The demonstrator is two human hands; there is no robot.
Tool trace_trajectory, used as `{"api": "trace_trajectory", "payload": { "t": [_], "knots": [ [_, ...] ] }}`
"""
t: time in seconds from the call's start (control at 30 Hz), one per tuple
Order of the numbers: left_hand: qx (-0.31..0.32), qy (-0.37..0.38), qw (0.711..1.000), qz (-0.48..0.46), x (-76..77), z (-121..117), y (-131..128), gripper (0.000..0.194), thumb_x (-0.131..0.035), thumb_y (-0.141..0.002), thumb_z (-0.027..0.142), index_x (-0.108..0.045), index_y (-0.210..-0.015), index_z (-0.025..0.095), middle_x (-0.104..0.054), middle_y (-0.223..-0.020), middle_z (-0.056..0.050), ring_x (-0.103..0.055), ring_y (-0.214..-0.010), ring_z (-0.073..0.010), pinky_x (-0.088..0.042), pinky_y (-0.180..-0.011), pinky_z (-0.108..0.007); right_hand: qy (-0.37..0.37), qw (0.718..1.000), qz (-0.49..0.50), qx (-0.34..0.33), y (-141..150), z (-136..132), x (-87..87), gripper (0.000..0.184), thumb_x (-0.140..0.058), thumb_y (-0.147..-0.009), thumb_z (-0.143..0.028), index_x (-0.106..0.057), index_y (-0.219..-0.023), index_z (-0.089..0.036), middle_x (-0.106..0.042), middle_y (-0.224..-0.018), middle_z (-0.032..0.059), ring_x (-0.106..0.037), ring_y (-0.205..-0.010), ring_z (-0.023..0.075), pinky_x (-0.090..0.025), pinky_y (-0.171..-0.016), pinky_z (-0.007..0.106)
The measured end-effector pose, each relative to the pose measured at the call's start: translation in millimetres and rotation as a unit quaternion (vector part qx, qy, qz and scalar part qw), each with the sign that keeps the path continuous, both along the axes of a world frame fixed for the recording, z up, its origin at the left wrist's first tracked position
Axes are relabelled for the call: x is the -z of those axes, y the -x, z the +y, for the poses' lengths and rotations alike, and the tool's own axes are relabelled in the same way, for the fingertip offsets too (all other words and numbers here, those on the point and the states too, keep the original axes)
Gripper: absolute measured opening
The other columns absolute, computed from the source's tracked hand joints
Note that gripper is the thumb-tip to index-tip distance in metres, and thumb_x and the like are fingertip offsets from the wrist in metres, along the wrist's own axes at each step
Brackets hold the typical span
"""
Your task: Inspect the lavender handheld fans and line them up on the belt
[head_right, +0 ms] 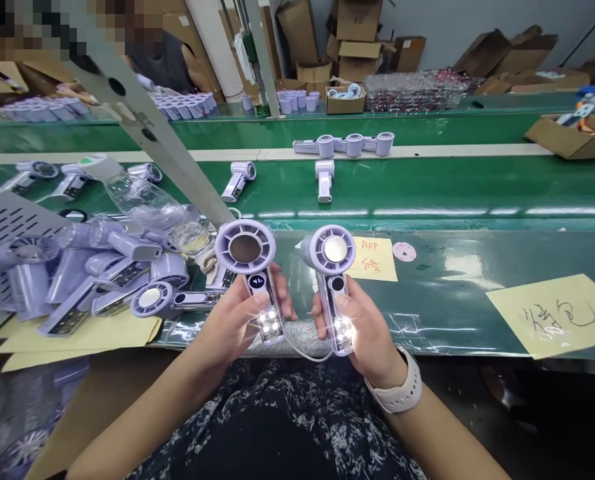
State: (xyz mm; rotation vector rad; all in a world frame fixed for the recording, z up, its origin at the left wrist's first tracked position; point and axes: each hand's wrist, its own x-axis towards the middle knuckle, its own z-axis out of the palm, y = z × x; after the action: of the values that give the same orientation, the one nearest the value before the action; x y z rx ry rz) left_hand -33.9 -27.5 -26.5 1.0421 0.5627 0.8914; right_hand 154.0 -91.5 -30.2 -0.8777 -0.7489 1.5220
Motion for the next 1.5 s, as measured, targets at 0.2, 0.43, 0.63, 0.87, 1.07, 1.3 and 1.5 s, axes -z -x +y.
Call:
{"api": "trace_trajectory", "payload": {
  "t": [0.2, 0.43, 0.63, 0.87, 1.07, 1.3, 1.5],
  "knots": [
    [-0.063, -0.006, 0.994, 0.089, -3.4, 1, 1, 0.051, -0.083, -0.081, 0.044, -0.049, -0.109, 0.02, -0.071, -0.098, -0.005, -0.071, -0.069, -0.0191, -0.055, -0.065, -0.033, -0.002, 0.996, 0.071, -0.045, -2, 3, 6.6, 0.039, -0.067, -0.093, -0.058, -0.066, -0.094, -0.019, -0.067, -0.084, 0.0037, -0.058, -0.054, 0.0117, -0.045, -0.051, 0.024],
    [-0.054, 0.014, 0.997, 0.061, -3.4, -11, 9, 0.047, -0.058, -0.094, 0.063, -0.047, -0.116, 0.023, -0.072, -0.084, -0.002, -0.065, -0.062, -0.0186, -0.05, -0.057, -0.031, 0.028, 0.995, 0.093, -0.028, 9, 2, 5.4, 0.039, -0.072, -0.092, -0.057, -0.077, -0.113, -0.025, -0.077, -0.116, 0.0091, -0.074, -0.103, 0.0269, -0.065, -0.082, 0.038],
    [-0.021, -0.013, 0.999, 0.047, -18.1, -19, 19, 0.038, -0.061, -0.097, 0.051, -0.045, -0.12, 0.026, -0.072, -0.093, -0.001, -0.066, -0.077, -0.0166, -0.048, -0.069, -0.027, 0.002, 0.997, 0.078, 0.008, 13, 2, -11.5, 0.023, -0.076, -0.091, -0.049, -0.082, -0.102, -0.029, -0.082, -0.106, 0.0046, -0.079, -0.094, 0.0271, -0.068, -0.07, 0.034],
    [0.013, 0.111, 0.993, -0.026, -15.6, -10, 11, 0.052, -0.086, -0.078, 0.041, -0.061, -0.118, 0.019, -0.071, -0.095, -0.005, -0.07, -0.083, -0.0203, -0.056, -0.075, -0.03, 0.1, 0.99, 0.093, 0.042, 16, 5, -15.7, 0.03, -0.057, -0.1, -0.043, -0.079, -0.105, -0.022, -0.079, -0.106, 0.0084, -0.075, -0.098, 0.0277, -0.063, -0.092, 0.045],
    [0.0, 0.158, 0.987, -0.031, -6.7, -7, 6, 0.049, -0.09, -0.072, 0.044, -0.066, -0.103, 0.015, -0.068, -0.087, -0.002, -0.064, -0.07, -0.0122, -0.053, -0.066, -0.023, 0.153, 0.979, 0.132, 0.017, 20, 5, -25.4, 0.038, -0.047, -0.098, -0.039, -0.074, -0.083, -0.017, -0.068, -0.077, 0.0062, -0.064, -0.067, 0.0152, -0.059, -0.067, 0.025],
    [0.029, 0.111, 0.991, -0.072, -12.5, -7, 7, 0.029, -0.067, -0.087, 0.035, -0.059, -0.109, 0.017, -0.079, -0.103, -0.011, -0.076, -0.082, -0.0249, -0.061, -0.076, -0.037, 0.083, 0.991, 0.104, -0.003, 14, 2, -22.7, 0.042, -0.052, -0.093, -0.051, -0.073, -0.082, -0.016, -0.067, -0.071, 0.0086, -0.059, -0.06, 0.0171, -0.053, -0.056, 0.027],
    [0.038, 0.07, 0.996, -0.046, -15.6, -7, 12, 0.043, -0.076, -0.089, 0.029, -0.055, -0.126, 0.021, -0.08, -0.115, -0.009, -0.079, -0.097, -0.0254, -0.062, -0.085, -0.036, 0.035, 0.994, 0.071, 0.076, 2, 0, -18.1, 0.025, -0.06, -0.091, -0.043, -0.075, -0.09, -0.023, -0.073, -0.083, 0.0072, -0.069, -0.073, 0.023, -0.061, -0.066, 0.036]
  ]
}}
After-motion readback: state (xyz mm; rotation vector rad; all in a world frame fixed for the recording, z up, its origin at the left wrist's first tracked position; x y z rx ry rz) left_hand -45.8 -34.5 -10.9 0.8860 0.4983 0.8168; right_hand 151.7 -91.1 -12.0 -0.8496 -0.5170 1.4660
